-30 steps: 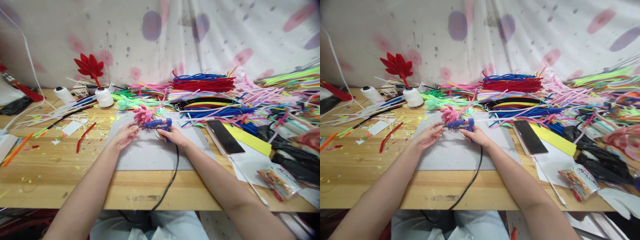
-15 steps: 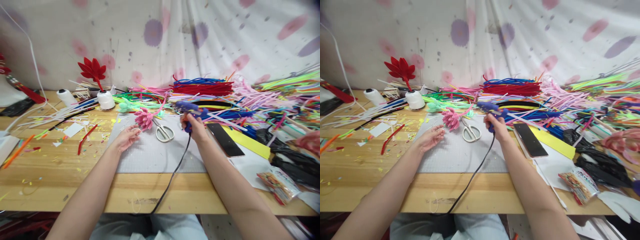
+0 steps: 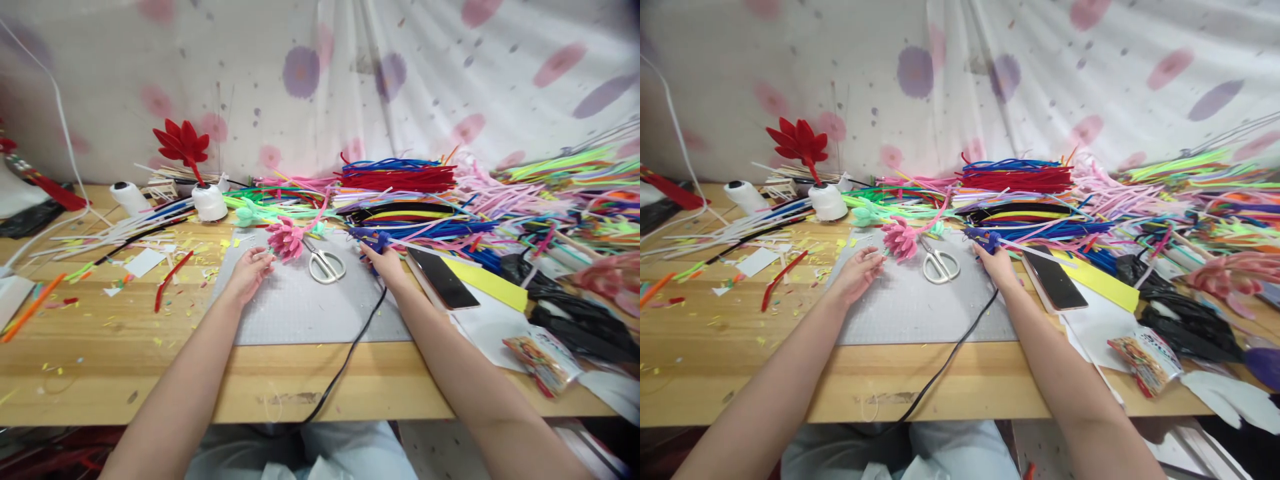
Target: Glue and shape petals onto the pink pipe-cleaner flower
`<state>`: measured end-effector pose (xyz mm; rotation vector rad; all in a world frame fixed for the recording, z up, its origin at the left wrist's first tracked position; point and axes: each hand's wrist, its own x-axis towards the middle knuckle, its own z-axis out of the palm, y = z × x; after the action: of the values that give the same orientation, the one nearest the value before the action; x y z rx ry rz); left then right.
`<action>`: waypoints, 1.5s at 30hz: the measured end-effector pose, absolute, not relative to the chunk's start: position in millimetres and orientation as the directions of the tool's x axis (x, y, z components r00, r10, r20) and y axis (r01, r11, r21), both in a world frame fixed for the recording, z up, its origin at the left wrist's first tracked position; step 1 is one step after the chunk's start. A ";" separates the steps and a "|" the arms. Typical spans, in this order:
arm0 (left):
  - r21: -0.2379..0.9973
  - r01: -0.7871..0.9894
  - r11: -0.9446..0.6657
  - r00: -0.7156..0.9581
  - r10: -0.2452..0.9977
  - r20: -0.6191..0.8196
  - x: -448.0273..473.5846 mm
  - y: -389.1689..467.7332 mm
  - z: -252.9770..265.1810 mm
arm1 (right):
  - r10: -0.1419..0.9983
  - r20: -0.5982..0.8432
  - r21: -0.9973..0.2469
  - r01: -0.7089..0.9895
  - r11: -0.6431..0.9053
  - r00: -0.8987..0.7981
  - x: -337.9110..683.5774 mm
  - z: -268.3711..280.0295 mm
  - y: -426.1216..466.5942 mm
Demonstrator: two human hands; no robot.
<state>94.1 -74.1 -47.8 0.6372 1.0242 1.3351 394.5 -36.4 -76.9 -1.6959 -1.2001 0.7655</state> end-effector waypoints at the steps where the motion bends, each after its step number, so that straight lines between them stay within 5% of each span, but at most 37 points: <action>1: 0.862 -0.478 0.169 -0.077 0.970 -0.232 94.4 -73.8 -48.7 | 0.940 0.001 -0.887 0.434 -0.156 0.340 394.8 -76.8 -36.3; 8: 0.868 -0.466 0.171 -0.123 0.959 -0.255 97.6 -73.7 -51.1 | 0.980 0.061 -0.591 0.798 -0.117 0.189 391.8 -61.8 -49.8; 14: 0.885 -0.439 0.158 -0.133 0.962 -0.238 99.9 -72.7 -51.4 | 0.991 0.134 -0.087 0.996 -0.011 0.023 401.2 -21.7 -80.6; 16: 0.901 -0.414 0.132 -0.149 0.966 -0.210 101.6 -71.4 -52.6 | 0.996 0.093 -0.012 1.000 -0.005 0.006 396.5 -10.6 -90.4; 20: 0.929 -0.367 0.054 -0.209 0.968 -0.139 108.0 -67.7 -56.9 | 0.971 0.070 -0.172 0.956 0.237 -0.228 360.0 -15.3 -89.3; 24: 0.958 -0.286 -0.017 -0.263 0.963 -0.061 114.0 -63.7 -62.9 | 0.835 0.479 -0.456 0.735 0.501 -0.272 307.2 -43.8 -63.6; 28: 0.977 -0.204 -0.055 -0.284 0.959 -0.005 117.4 -60.3 -67.3 | 0.723 0.601 -0.401 0.653 0.642 -0.341 273.4 -55.5 -43.8; 34: 0.977 -0.178 -0.118 -0.257 0.964 0.070 121.6 -57.8 -68.0 | 0.679 0.596 -0.255 0.700 0.667 -0.429 259.3 -57.5 -36.3; 45: 0.981 -0.100 -0.166 -0.260 0.956 0.136 123.0 -54.7 -64.5 | 0.704 0.630 -0.426 0.611 0.667 -0.329 269.5 -60.0 -34.9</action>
<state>123.0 -54.7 -64.5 1.0971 1.2232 1.5661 269.5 -34.9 -60.0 -1.0152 -2.0434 0.1405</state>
